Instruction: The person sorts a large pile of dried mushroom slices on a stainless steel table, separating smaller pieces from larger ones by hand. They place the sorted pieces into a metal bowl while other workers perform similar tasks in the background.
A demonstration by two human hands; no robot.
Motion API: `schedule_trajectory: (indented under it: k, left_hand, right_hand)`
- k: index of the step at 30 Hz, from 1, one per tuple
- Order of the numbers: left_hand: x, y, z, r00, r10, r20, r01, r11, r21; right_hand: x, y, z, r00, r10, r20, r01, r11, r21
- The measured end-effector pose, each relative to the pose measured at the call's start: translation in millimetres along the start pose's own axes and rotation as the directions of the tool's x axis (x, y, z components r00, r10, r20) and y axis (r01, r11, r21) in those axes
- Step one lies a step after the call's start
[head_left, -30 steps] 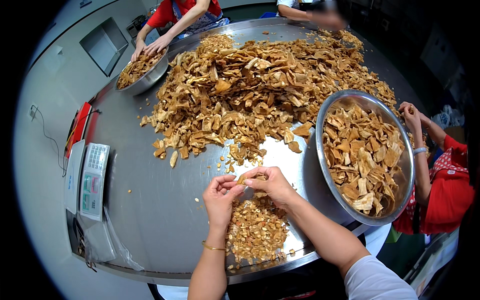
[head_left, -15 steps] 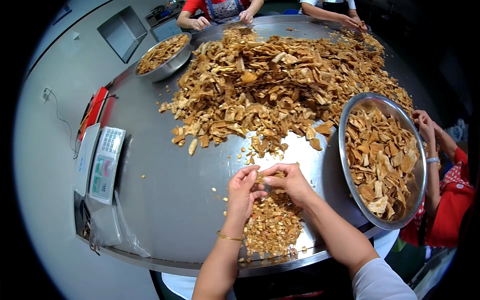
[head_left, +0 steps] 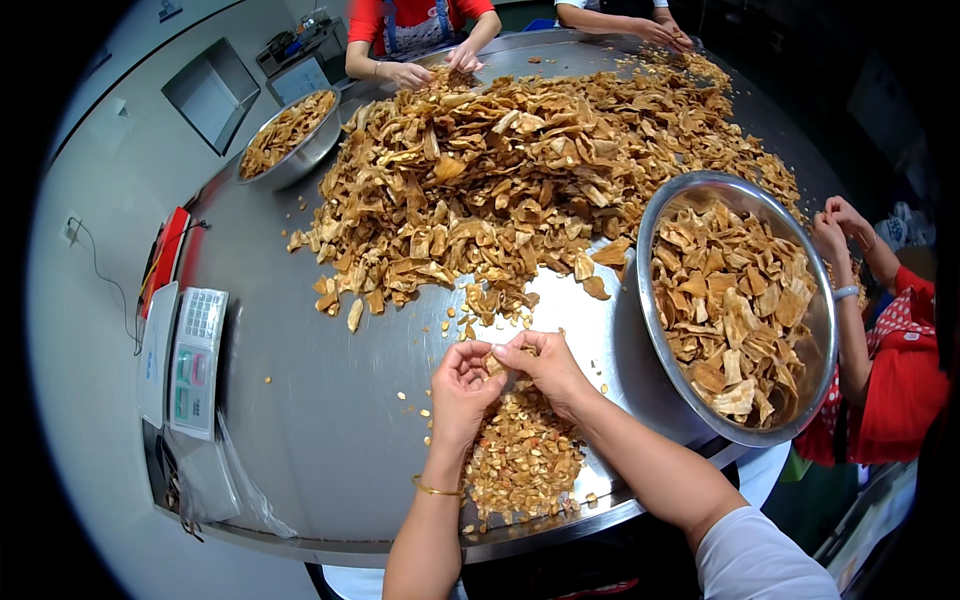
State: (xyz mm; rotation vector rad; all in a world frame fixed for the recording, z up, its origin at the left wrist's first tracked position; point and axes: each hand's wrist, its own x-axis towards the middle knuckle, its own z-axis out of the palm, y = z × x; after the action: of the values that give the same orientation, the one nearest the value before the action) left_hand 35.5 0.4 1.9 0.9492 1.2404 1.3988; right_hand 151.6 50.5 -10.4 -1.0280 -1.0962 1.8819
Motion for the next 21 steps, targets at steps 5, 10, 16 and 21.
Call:
schedule_trajectory:
  k: [5,10,16,21]
  left_hand:
    - [-14,19,-10,0.998,-0.035,-0.059,0.055,0.916,0.397]
    - [-24,40,-35,0.963,-0.26,0.073,0.169,0.791,0.588]
    - [37,29,-22,0.971,0.224,0.082,-0.154,0.327,0.932]
    - [83,3,-6,0.898,0.361,0.253,-0.314,0.12,0.942]
  right_hand:
    - [1,-18,-13,0.968,0.202,-0.152,-0.135,0.922,0.363]
    - [2,-27,-24,0.966,0.255,0.044,-0.222,0.725,0.652]
    - [7,-18,-26,0.98,0.172,0.102,-0.192,0.665,0.722]
    - [8,-19,-31,0.982,0.175,0.076,-0.171,0.625,0.762]
